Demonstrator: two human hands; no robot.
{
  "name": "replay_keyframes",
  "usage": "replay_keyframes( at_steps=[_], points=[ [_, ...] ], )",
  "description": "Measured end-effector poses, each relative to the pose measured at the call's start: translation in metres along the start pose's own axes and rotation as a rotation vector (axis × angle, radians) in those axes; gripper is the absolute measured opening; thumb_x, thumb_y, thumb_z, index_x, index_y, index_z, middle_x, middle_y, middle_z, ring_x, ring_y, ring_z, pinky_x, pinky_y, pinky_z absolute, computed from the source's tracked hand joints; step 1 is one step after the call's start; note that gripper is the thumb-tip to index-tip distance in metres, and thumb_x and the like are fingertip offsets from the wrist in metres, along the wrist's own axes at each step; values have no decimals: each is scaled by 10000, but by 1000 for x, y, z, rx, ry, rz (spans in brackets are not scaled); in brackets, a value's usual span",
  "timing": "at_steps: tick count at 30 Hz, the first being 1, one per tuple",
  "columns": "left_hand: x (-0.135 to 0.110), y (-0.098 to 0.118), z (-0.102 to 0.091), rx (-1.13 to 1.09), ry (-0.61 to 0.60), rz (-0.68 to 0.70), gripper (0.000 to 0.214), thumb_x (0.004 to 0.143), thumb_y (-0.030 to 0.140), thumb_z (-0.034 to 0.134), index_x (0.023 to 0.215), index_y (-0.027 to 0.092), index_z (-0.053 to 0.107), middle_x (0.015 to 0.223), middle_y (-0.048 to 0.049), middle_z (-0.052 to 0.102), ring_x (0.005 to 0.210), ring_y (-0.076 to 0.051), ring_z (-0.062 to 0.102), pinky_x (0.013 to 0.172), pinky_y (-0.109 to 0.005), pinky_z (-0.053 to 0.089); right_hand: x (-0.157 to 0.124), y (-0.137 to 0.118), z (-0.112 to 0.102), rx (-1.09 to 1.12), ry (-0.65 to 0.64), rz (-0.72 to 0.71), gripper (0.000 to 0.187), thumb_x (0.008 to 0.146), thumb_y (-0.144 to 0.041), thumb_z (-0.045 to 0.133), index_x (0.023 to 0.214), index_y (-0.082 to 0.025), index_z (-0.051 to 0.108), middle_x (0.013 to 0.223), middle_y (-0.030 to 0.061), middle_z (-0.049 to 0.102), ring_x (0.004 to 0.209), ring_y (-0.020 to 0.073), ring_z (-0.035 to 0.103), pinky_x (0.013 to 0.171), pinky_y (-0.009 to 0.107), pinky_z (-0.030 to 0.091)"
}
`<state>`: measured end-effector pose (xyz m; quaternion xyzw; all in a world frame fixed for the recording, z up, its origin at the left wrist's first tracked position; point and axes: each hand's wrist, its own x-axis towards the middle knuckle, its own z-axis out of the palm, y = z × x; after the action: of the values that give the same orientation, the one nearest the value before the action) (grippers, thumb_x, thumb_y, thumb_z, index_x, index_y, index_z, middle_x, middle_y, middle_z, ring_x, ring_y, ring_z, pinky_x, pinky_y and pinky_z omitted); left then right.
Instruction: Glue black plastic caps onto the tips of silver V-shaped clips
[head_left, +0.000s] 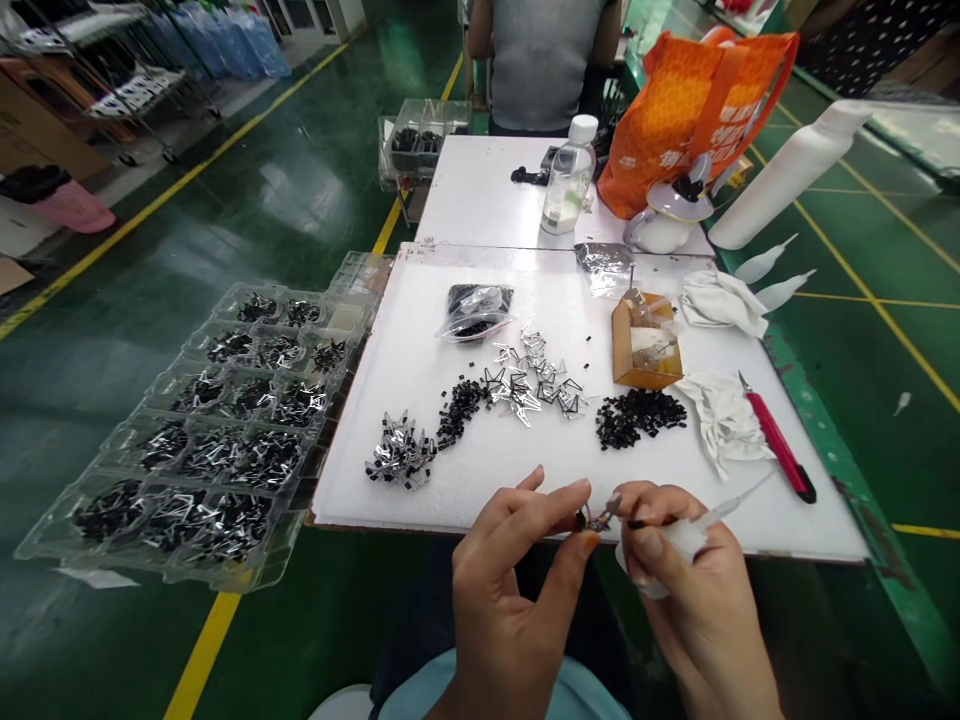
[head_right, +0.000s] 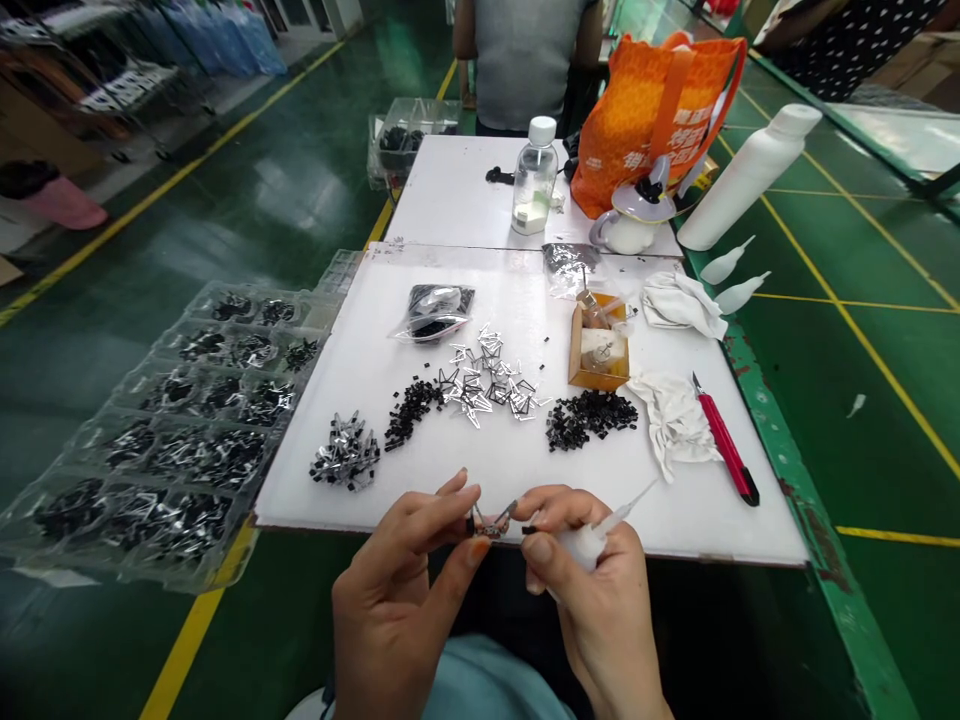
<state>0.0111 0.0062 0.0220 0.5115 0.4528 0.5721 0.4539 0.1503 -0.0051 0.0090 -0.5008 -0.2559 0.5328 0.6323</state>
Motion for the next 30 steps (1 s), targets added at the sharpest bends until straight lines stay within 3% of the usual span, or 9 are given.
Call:
replay_keyframes(
  at_steps=[8, 22, 30],
  points=[
    [1, -6, -2, 157, -29, 286, 466, 856, -58, 737, 1230, 212, 801, 874, 25, 763, 770, -101, 734, 1163, -401, 560, 0, 2, -7, -121, -98, -79, 134, 783, -281, 919, 773, -240, 792, 922, 64, 784, 553, 103, 658, 440, 148, 518],
    [-2, -5, -3, 196, -49, 309, 558, 853, -64, 728, 1289, 283, 772, 907, 23, 803, 717, -111, 737, 1156, -496, 563, 1, 1, -8, -108, -108, -70, 125, 807, -263, 896, 792, -223, 778, 901, 55, 781, 447, 61, 556, 432, 169, 503],
    [0, -4, -3, 208, -63, 325, 501, 854, -56, 734, 1253, 241, 786, 845, 25, 764, 715, -109, 733, 1170, -487, 551, 0, 4, -9, -152, -76, -109, 148, 809, -265, 889, 790, -196, 759, 888, 76, 776, 435, 80, 559, 407, 196, 506]
  ],
)
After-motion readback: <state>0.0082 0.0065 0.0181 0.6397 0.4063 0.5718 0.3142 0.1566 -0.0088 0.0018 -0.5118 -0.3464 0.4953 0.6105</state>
